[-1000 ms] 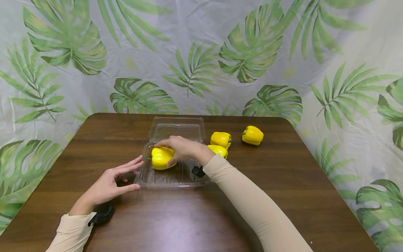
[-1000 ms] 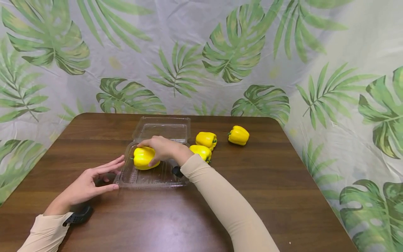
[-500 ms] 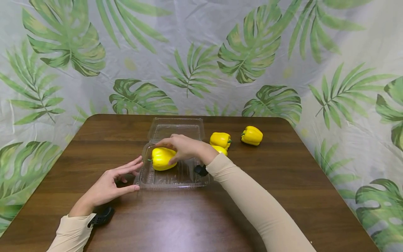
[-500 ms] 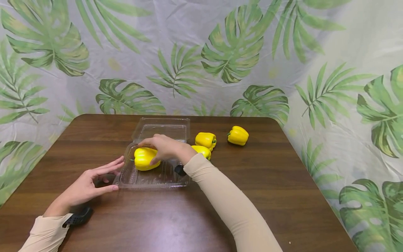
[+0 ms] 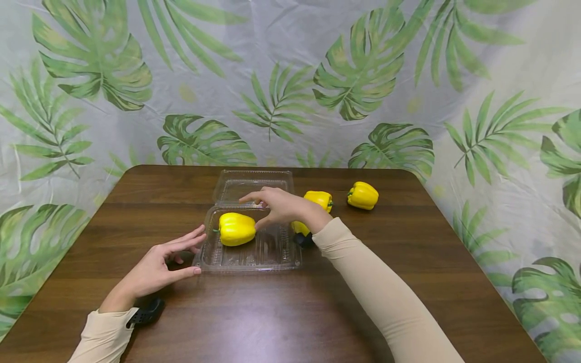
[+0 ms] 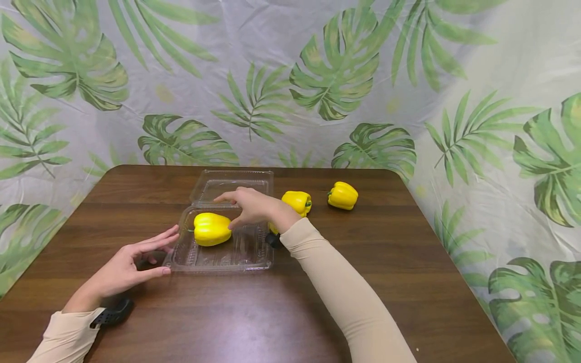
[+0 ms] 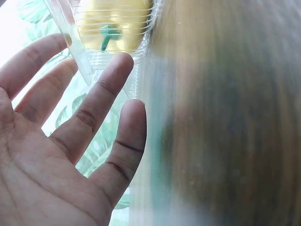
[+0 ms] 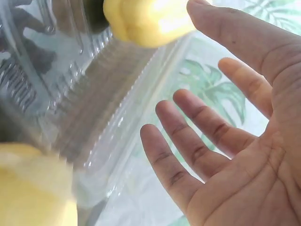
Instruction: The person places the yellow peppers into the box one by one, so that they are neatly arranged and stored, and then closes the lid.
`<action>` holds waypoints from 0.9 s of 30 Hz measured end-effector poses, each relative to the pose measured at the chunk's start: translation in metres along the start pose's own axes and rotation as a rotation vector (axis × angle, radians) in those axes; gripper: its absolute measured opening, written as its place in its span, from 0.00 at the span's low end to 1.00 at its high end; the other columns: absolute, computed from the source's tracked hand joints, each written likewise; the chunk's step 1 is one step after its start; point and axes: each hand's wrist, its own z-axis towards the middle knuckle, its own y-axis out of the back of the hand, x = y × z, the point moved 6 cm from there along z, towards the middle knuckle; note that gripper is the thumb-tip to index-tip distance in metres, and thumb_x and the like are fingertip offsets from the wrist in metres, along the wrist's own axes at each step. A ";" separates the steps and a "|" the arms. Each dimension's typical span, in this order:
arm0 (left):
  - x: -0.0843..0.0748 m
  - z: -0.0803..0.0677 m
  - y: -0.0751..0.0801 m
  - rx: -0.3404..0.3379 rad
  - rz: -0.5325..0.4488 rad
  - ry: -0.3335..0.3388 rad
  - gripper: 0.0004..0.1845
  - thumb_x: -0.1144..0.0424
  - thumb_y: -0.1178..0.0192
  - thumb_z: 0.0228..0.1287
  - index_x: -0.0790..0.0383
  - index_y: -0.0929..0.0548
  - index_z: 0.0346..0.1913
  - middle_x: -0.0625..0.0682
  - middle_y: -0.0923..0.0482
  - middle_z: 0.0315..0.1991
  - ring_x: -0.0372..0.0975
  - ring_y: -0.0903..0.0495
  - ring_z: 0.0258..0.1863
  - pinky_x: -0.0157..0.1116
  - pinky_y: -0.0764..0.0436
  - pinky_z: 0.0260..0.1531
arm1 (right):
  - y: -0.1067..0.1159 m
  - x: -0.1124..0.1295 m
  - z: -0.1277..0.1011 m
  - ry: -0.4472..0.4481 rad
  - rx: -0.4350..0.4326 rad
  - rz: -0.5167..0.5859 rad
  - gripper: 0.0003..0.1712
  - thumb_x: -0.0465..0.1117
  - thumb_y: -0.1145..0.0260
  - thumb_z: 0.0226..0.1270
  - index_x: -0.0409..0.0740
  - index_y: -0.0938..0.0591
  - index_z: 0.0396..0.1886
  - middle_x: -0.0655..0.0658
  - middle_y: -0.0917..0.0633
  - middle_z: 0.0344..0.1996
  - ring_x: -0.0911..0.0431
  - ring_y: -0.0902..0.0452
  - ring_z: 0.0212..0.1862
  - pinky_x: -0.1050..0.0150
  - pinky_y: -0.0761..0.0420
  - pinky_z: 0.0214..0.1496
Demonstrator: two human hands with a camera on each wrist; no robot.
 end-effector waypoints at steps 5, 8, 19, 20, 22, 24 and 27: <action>0.001 0.000 -0.001 0.001 0.003 -0.001 0.37 0.62 0.22 0.65 0.58 0.23 0.77 0.56 0.33 0.82 0.25 0.18 0.55 0.34 0.17 0.44 | 0.008 -0.014 -0.012 -0.012 -0.013 0.027 0.44 0.46 0.22 0.70 0.53 0.29 0.83 0.37 0.23 0.71 0.41 0.25 0.71 0.47 0.23 0.74; 0.001 0.000 -0.002 0.002 0.005 -0.004 0.37 0.62 0.22 0.65 0.59 0.23 0.77 0.56 0.33 0.82 0.25 0.18 0.55 0.34 0.16 0.44 | 0.013 -0.024 -0.021 -0.034 -0.015 0.052 0.43 0.46 0.22 0.71 0.52 0.29 0.82 0.37 0.24 0.75 0.40 0.26 0.74 0.46 0.25 0.76; 0.002 -0.001 -0.001 0.000 0.012 -0.014 0.38 0.62 0.22 0.65 0.58 0.23 0.77 0.55 0.33 0.83 0.25 0.18 0.55 0.33 0.17 0.44 | 0.021 -0.055 -0.056 -0.132 0.001 0.066 0.41 0.48 0.24 0.73 0.52 0.29 0.82 0.40 0.24 0.77 0.41 0.28 0.77 0.41 0.26 0.77; 0.002 -0.001 -0.001 -0.001 0.012 -0.016 0.38 0.63 0.22 0.65 0.58 0.23 0.77 0.55 0.33 0.83 0.25 0.18 0.55 0.33 0.17 0.44 | 0.020 -0.057 -0.058 -0.139 0.002 0.069 0.41 0.48 0.25 0.74 0.52 0.29 0.82 0.41 0.24 0.77 0.41 0.28 0.78 0.41 0.27 0.78; 0.002 -0.001 0.000 0.000 0.011 -0.018 0.38 0.63 0.22 0.65 0.58 0.23 0.77 0.55 0.33 0.83 0.25 0.18 0.55 0.33 0.17 0.44 | 0.019 -0.060 -0.063 -0.144 0.000 0.069 0.40 0.48 0.25 0.74 0.54 0.28 0.82 0.42 0.24 0.77 0.40 0.29 0.78 0.40 0.28 0.78; 0.002 -0.001 0.000 -0.001 0.011 -0.019 0.38 0.63 0.22 0.65 0.59 0.23 0.77 0.56 0.33 0.83 0.25 0.18 0.55 0.33 0.17 0.44 | 0.018 -0.063 -0.066 -0.146 -0.005 0.079 0.40 0.47 0.25 0.73 0.54 0.27 0.81 0.42 0.24 0.78 0.38 0.32 0.80 0.40 0.30 0.80; 0.002 0.000 0.000 -0.002 0.012 -0.018 0.38 0.63 0.22 0.64 0.59 0.23 0.77 0.56 0.33 0.83 0.25 0.18 0.55 0.33 0.17 0.44 | 0.015 -0.066 -0.070 -0.137 -0.019 0.092 0.39 0.45 0.24 0.72 0.53 0.26 0.80 0.43 0.24 0.78 0.37 0.33 0.80 0.40 0.31 0.80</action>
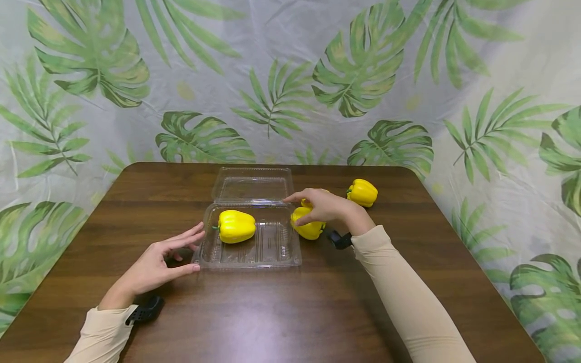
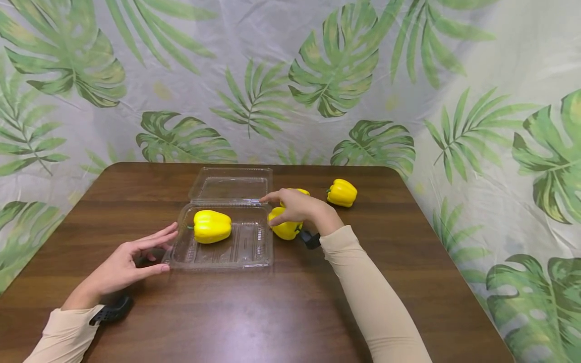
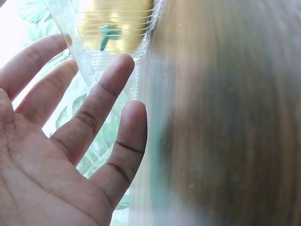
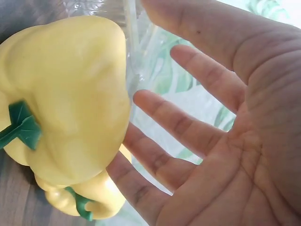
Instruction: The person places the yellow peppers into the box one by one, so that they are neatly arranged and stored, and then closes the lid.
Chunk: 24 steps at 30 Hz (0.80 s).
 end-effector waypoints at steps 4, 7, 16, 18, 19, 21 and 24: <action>-0.001 0.000 0.000 0.000 0.003 0.004 0.38 0.63 0.22 0.65 0.58 0.23 0.77 0.56 0.33 0.83 0.25 0.18 0.55 0.33 0.17 0.45 | -0.003 -0.004 -0.005 0.010 -0.010 0.013 0.39 0.44 0.23 0.71 0.51 0.25 0.79 0.44 0.24 0.78 0.38 0.32 0.80 0.41 0.30 0.80; -0.001 -0.001 -0.001 0.000 -0.001 0.008 0.38 0.63 0.23 0.65 0.58 0.23 0.77 0.55 0.34 0.83 0.24 0.19 0.56 0.33 0.17 0.45 | -0.006 -0.006 -0.010 -0.003 -0.008 0.030 0.38 0.43 0.24 0.72 0.52 0.25 0.80 0.43 0.24 0.77 0.40 0.31 0.79 0.42 0.29 0.79; 0.000 -0.003 -0.002 0.000 -0.019 0.005 0.37 0.64 0.23 0.65 0.59 0.23 0.77 0.53 0.34 0.83 0.25 0.19 0.56 0.33 0.18 0.45 | -0.009 -0.011 -0.023 -0.028 -0.022 0.031 0.35 0.43 0.25 0.73 0.53 0.23 0.78 0.43 0.24 0.78 0.43 0.28 0.77 0.43 0.26 0.77; 0.000 -0.003 -0.002 -0.001 -0.018 0.005 0.37 0.63 0.23 0.65 0.59 0.23 0.77 0.53 0.34 0.83 0.25 0.19 0.55 0.33 0.18 0.44 | -0.009 -0.013 -0.026 -0.020 -0.023 0.023 0.34 0.44 0.24 0.73 0.53 0.21 0.77 0.42 0.24 0.77 0.43 0.29 0.77 0.43 0.26 0.76; 0.000 -0.002 -0.002 -0.002 -0.019 0.005 0.37 0.63 0.23 0.65 0.59 0.23 0.77 0.53 0.34 0.83 0.26 0.18 0.55 0.33 0.17 0.44 | -0.008 -0.014 -0.027 -0.014 -0.021 0.020 0.34 0.44 0.25 0.73 0.53 0.21 0.76 0.42 0.24 0.77 0.43 0.29 0.77 0.43 0.25 0.76; -0.001 0.000 -0.001 -0.002 -0.016 0.003 0.37 0.63 0.23 0.65 0.59 0.23 0.77 0.54 0.34 0.83 0.26 0.18 0.55 0.33 0.17 0.44 | -0.007 -0.015 -0.030 -0.017 -0.025 0.019 0.32 0.45 0.25 0.73 0.53 0.20 0.75 0.42 0.23 0.77 0.43 0.29 0.77 0.43 0.25 0.75; 0.001 -0.001 0.000 0.003 -0.005 0.006 0.37 0.62 0.23 0.65 0.59 0.23 0.77 0.55 0.34 0.83 0.26 0.18 0.55 0.33 0.17 0.45 | -0.008 -0.019 -0.036 -0.042 -0.034 0.031 0.31 0.46 0.24 0.73 0.53 0.18 0.73 0.42 0.22 0.75 0.43 0.27 0.76 0.44 0.24 0.74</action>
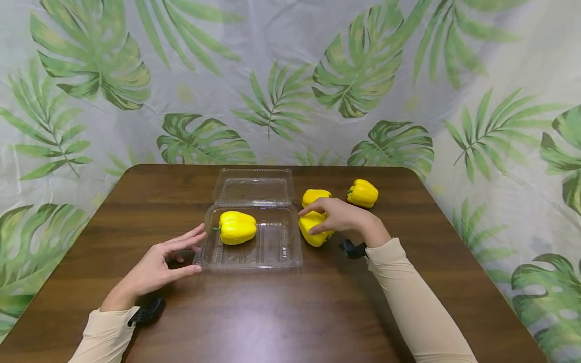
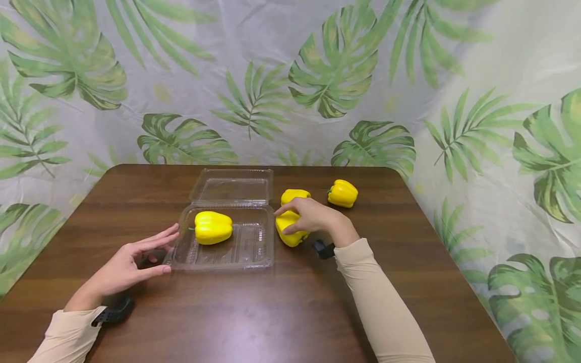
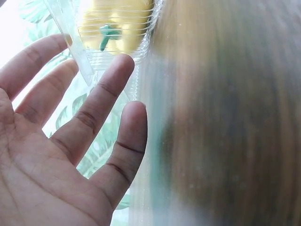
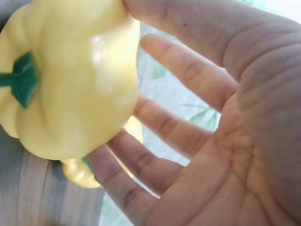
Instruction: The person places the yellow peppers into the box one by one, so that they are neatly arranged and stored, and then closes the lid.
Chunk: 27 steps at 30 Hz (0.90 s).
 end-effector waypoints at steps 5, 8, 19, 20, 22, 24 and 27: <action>0.000 0.003 0.001 -0.004 0.020 -0.002 0.38 0.62 0.22 0.65 0.57 0.23 0.77 0.54 0.33 0.83 0.25 0.18 0.55 0.32 0.17 0.45 | 0.003 -0.008 -0.011 -0.026 -0.022 0.011 0.29 0.48 0.25 0.74 0.50 0.17 0.72 0.40 0.22 0.74 0.43 0.26 0.73 0.43 0.23 0.73; 0.001 0.003 0.001 -0.003 0.023 -0.003 0.38 0.62 0.22 0.64 0.58 0.23 0.76 0.54 0.33 0.83 0.25 0.18 0.55 0.33 0.17 0.45 | 0.003 -0.013 -0.015 -0.028 -0.022 0.021 0.30 0.49 0.26 0.74 0.46 0.18 0.72 0.39 0.21 0.73 0.43 0.25 0.73 0.42 0.23 0.73; 0.004 -0.001 -0.001 -0.006 -0.005 0.030 0.38 0.62 0.21 0.64 0.56 0.23 0.77 0.52 0.34 0.83 0.26 0.18 0.56 0.32 0.18 0.46 | 0.002 -0.032 -0.034 -0.067 -0.013 0.032 0.35 0.55 0.31 0.78 0.42 0.22 0.76 0.39 0.18 0.71 0.38 0.20 0.69 0.40 0.20 0.70; 0.004 -0.001 -0.001 -0.006 -0.006 0.030 0.38 0.62 0.21 0.64 0.56 0.23 0.77 0.53 0.34 0.83 0.26 0.17 0.55 0.32 0.18 0.45 | 0.002 -0.034 -0.036 -0.071 -0.014 0.034 0.34 0.55 0.32 0.79 0.42 0.22 0.76 0.39 0.18 0.71 0.38 0.20 0.69 0.40 0.21 0.71; 0.004 -0.001 -0.001 0.000 -0.008 0.032 0.38 0.62 0.21 0.64 0.56 0.23 0.77 0.53 0.34 0.83 0.26 0.18 0.55 0.32 0.19 0.46 | 0.004 -0.038 -0.040 -0.079 -0.018 0.031 0.34 0.55 0.32 0.79 0.41 0.22 0.75 0.39 0.17 0.70 0.38 0.20 0.69 0.40 0.21 0.71; 0.003 0.000 -0.002 0.001 -0.011 0.030 0.38 0.62 0.21 0.64 0.57 0.23 0.77 0.53 0.34 0.83 0.26 0.18 0.55 0.32 0.18 0.46 | 0.006 -0.041 -0.044 -0.088 -0.023 0.027 0.33 0.55 0.32 0.80 0.41 0.21 0.75 0.39 0.16 0.69 0.39 0.20 0.69 0.40 0.22 0.72; 0.002 0.001 -0.002 -0.006 -0.016 0.026 0.38 0.63 0.21 0.64 0.57 0.22 0.76 0.54 0.33 0.83 0.26 0.17 0.55 0.32 0.18 0.45 | 0.008 -0.046 -0.050 -0.088 -0.027 0.029 0.33 0.55 0.32 0.80 0.40 0.21 0.74 0.38 0.16 0.69 0.38 0.20 0.69 0.39 0.22 0.72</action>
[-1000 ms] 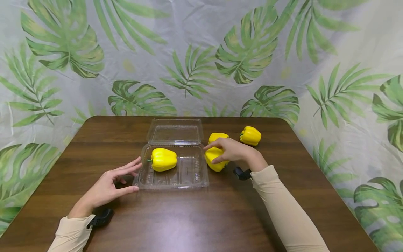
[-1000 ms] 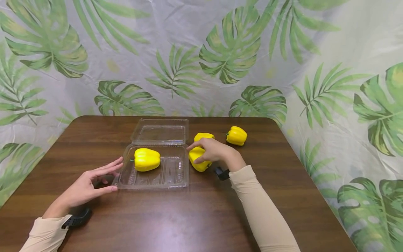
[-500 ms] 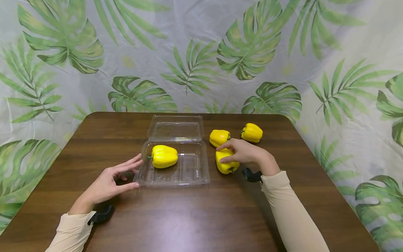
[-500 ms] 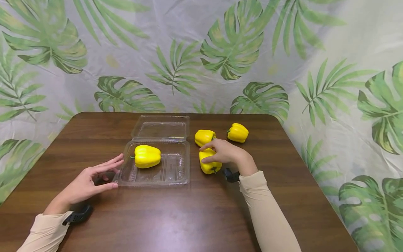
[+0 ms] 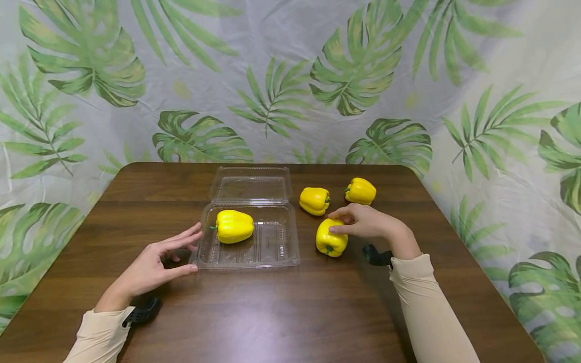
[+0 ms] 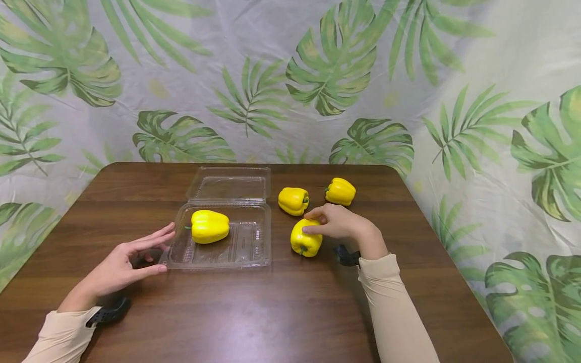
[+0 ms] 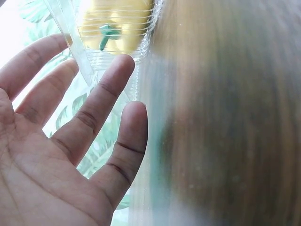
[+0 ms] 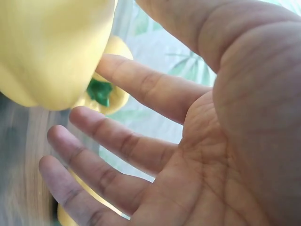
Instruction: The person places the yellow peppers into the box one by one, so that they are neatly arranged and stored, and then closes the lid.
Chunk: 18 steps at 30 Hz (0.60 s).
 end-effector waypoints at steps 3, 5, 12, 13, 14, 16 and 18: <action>-0.002 0.000 0.001 -0.002 0.003 -0.010 0.38 0.63 0.22 0.64 0.57 0.23 0.77 0.54 0.33 0.83 0.26 0.17 0.55 0.33 0.18 0.45 | 0.001 -0.004 -0.005 -0.018 0.002 0.023 0.35 0.56 0.32 0.79 0.39 0.21 0.75 0.37 0.17 0.70 0.36 0.22 0.72 0.39 0.22 0.73; -0.003 0.000 0.001 -0.001 0.011 -0.020 0.38 0.64 0.22 0.64 0.57 0.23 0.77 0.53 0.33 0.83 0.26 0.17 0.55 0.33 0.18 0.45 | 0.001 -0.007 -0.009 -0.030 0.005 0.033 0.36 0.57 0.33 0.79 0.40 0.22 0.75 0.36 0.18 0.71 0.35 0.23 0.72 0.39 0.23 0.73; -0.006 0.000 0.002 -0.003 0.023 -0.028 0.38 0.64 0.22 0.64 0.58 0.23 0.77 0.51 0.33 0.83 0.25 0.17 0.55 0.33 0.18 0.45 | 0.001 -0.014 -0.020 -0.088 0.029 0.062 0.37 0.60 0.31 0.77 0.41 0.22 0.74 0.36 0.19 0.72 0.36 0.23 0.73 0.40 0.23 0.73; -0.006 0.000 0.002 -0.002 0.023 -0.027 0.38 0.64 0.22 0.64 0.58 0.23 0.77 0.51 0.33 0.83 0.25 0.17 0.55 0.33 0.18 0.45 | 0.001 -0.015 -0.021 -0.093 0.030 0.067 0.37 0.60 0.31 0.77 0.40 0.22 0.74 0.36 0.19 0.72 0.36 0.23 0.73 0.40 0.23 0.73; -0.006 0.000 0.002 -0.002 0.023 -0.026 0.38 0.64 0.22 0.64 0.58 0.23 0.77 0.51 0.33 0.83 0.25 0.17 0.55 0.33 0.18 0.45 | 0.001 -0.016 -0.022 -0.093 0.032 0.073 0.37 0.59 0.31 0.77 0.40 0.22 0.74 0.36 0.19 0.72 0.36 0.23 0.73 0.40 0.23 0.73; -0.006 0.000 0.001 -0.001 0.022 -0.025 0.38 0.64 0.22 0.64 0.57 0.23 0.77 0.51 0.33 0.83 0.25 0.17 0.55 0.33 0.18 0.45 | 0.002 -0.017 -0.025 -0.089 0.034 0.089 0.38 0.58 0.30 0.76 0.38 0.22 0.74 0.34 0.19 0.72 0.35 0.23 0.73 0.40 0.23 0.74; -0.006 0.000 0.001 0.000 0.023 -0.026 0.38 0.64 0.22 0.64 0.57 0.23 0.77 0.51 0.33 0.83 0.25 0.17 0.55 0.33 0.18 0.45 | 0.002 -0.020 -0.028 -0.084 0.034 0.109 0.40 0.57 0.28 0.75 0.38 0.24 0.76 0.33 0.22 0.73 0.34 0.25 0.74 0.39 0.24 0.74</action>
